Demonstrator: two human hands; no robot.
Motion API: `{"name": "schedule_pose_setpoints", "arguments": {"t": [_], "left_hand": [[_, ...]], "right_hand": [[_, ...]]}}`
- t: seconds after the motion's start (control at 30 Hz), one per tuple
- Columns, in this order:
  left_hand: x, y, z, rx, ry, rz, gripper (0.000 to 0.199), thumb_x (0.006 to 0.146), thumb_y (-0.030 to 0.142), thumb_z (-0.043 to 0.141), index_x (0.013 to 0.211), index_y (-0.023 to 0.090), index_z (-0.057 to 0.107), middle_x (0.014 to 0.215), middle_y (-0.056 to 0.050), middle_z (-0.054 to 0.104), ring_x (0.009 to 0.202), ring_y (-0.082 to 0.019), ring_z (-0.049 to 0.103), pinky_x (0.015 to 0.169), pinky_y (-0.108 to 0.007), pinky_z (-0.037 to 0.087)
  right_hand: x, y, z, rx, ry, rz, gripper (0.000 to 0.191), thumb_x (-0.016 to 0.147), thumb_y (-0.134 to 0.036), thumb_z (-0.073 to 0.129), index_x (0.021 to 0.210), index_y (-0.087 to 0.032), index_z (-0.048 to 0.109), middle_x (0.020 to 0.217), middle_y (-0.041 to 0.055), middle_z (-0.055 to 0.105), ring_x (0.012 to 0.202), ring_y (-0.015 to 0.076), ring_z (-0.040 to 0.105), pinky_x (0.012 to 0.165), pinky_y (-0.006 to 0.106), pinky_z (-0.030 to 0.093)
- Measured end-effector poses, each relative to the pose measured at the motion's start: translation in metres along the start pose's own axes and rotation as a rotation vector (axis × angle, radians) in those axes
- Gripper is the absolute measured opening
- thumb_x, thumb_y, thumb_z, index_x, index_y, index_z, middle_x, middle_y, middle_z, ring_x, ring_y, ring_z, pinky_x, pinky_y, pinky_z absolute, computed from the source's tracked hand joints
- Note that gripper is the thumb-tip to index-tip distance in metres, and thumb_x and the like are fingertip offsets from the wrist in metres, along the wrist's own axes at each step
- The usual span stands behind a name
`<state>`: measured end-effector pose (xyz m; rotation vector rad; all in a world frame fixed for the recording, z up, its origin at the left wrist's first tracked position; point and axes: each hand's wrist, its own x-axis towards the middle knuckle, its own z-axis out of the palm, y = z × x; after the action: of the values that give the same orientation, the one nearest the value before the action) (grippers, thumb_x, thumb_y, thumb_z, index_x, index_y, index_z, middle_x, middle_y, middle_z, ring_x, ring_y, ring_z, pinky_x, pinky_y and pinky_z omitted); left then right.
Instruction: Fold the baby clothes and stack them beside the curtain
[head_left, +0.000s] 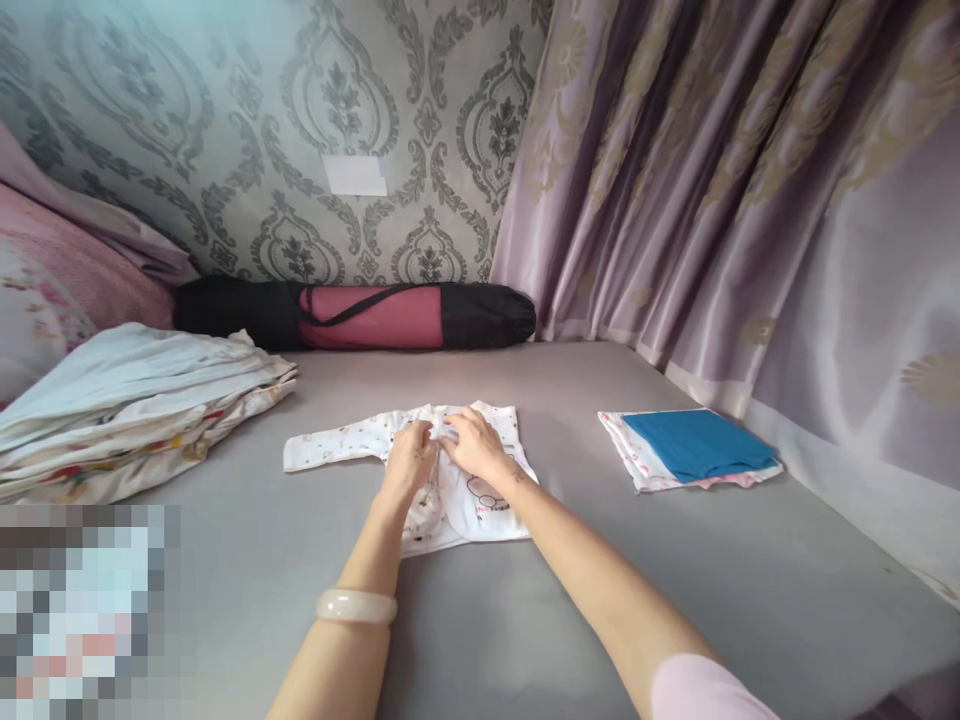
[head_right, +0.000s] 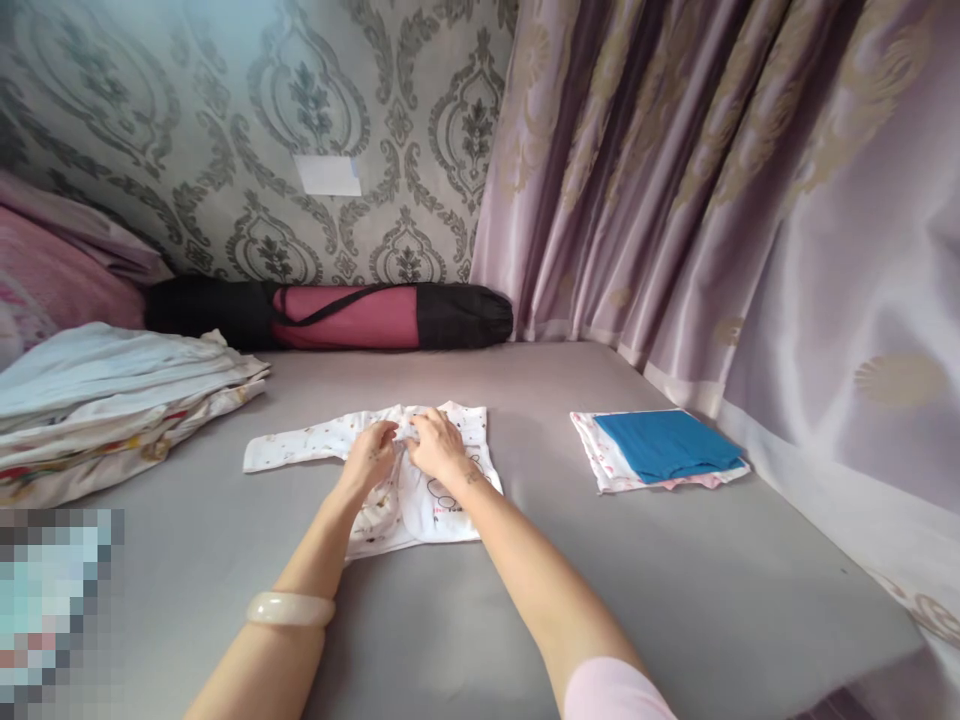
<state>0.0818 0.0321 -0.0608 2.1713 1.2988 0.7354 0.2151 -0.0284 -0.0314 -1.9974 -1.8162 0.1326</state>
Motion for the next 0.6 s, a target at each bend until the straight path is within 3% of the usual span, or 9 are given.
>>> {"name": "schedule_pose_setpoints", "arguments": {"t": [0.13,0.27,0.37,0.5,0.6], "left_hand": [[-0.001,0.005,-0.004,-0.091,-0.064,-0.066,0.041,0.086,0.019,0.037,0.122,0.017,0.057,0.104,-0.01,0.07,0.102,-0.024,0.062,0.089,-0.036,0.047],[0.0,0.008,-0.004,-0.164,-0.064,-0.09,0.041,0.09,0.025,0.034,0.126,0.017,0.053,0.102,-0.01,0.07,0.099,-0.023,0.063,0.089,-0.039,0.047],[0.003,0.01,-0.002,-0.247,-0.058,-0.07,0.044,0.095,0.037,0.03,0.127,0.016,0.053,0.109,-0.012,0.068,0.102,-0.023,0.063,0.092,-0.039,0.046],[0.004,0.011,0.0,-0.271,-0.013,0.0,0.047,0.095,0.043,0.03,0.125,0.017,0.056,0.127,-0.012,0.061,0.119,-0.023,0.055,0.1,-0.036,0.041],[0.003,0.011,0.0,-0.23,-0.061,-0.003,0.042,0.093,0.038,0.036,0.12,0.017,0.06,0.113,-0.01,0.067,0.107,-0.022,0.061,0.094,-0.034,0.045]], "right_hand": [[0.004,-0.008,0.014,-0.003,-0.006,0.125,0.026,0.093,-0.03,0.048,0.107,-0.018,0.066,0.11,0.0102,0.061,0.1,0.0217,0.058,0.086,0.029,0.044],[0.004,-0.004,0.012,0.044,0.07,0.169,0.029,0.097,-0.029,0.041,0.098,-0.018,0.068,0.105,0.0096,0.062,0.097,0.0195,0.059,0.086,0.027,0.043],[-0.002,-0.003,0.008,0.078,0.146,0.105,0.03,0.097,-0.029,0.039,0.1,-0.019,0.067,0.106,0.0089,0.062,0.099,0.0188,0.058,0.087,0.027,0.042],[-0.011,0.0,0.005,0.13,0.012,-0.081,0.026,0.096,-0.027,0.042,0.101,-0.02,0.067,0.102,0.0064,0.065,0.097,0.0176,0.06,0.086,0.026,0.043],[-0.013,0.011,-0.001,0.135,0.01,-0.099,0.03,0.097,-0.021,0.038,0.108,-0.019,0.066,0.108,0.007,0.066,0.104,0.0165,0.059,0.093,0.025,0.041]]}}
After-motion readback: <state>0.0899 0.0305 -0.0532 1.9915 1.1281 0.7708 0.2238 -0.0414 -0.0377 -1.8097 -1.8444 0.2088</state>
